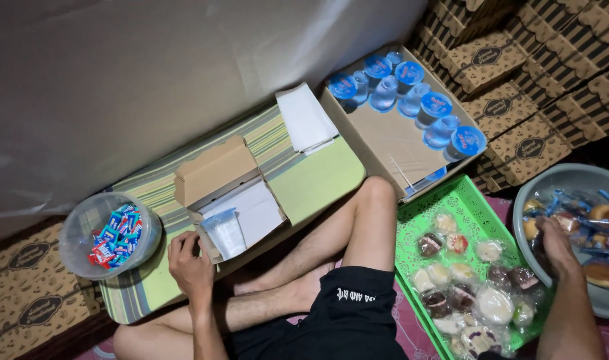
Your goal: Packing snack boxes with a cup of water, a milk sachet, and a bun, then folding the box closed.
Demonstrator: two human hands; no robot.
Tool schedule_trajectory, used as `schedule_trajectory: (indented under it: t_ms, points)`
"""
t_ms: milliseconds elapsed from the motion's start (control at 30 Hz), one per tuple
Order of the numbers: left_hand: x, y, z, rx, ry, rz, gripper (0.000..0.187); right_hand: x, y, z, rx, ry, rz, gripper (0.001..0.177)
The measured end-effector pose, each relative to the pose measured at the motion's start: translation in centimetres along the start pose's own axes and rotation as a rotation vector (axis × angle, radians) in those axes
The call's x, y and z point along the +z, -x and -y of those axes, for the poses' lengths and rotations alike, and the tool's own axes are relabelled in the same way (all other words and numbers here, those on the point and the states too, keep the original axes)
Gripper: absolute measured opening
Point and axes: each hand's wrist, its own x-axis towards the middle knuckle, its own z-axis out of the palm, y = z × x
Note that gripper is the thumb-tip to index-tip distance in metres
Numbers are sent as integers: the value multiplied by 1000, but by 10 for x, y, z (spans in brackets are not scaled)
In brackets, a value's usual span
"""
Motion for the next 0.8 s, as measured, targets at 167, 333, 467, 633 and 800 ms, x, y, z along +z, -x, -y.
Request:
schedule_trajectory:
  t_ms: [167,333,467,633,800]
  points:
    - [-1,0,-1,-11,-2,-4,16,6,23,20,108,89,55,82]
    - [-2,0,-1,-15,-3,-6,17,9,22,13,46,-66,-46,67]
    - [-1,1,1,-15,-4,-11,18,10,-25,-35,-300,-76,-293,50]
    - [-4,-2,-2,-17,9,-5,18,25,-36,-33,-655,-14,-565,49]
    - [-2,0,3,-13,43,-17,17,74,-18,1,-745,-266,-687,54]
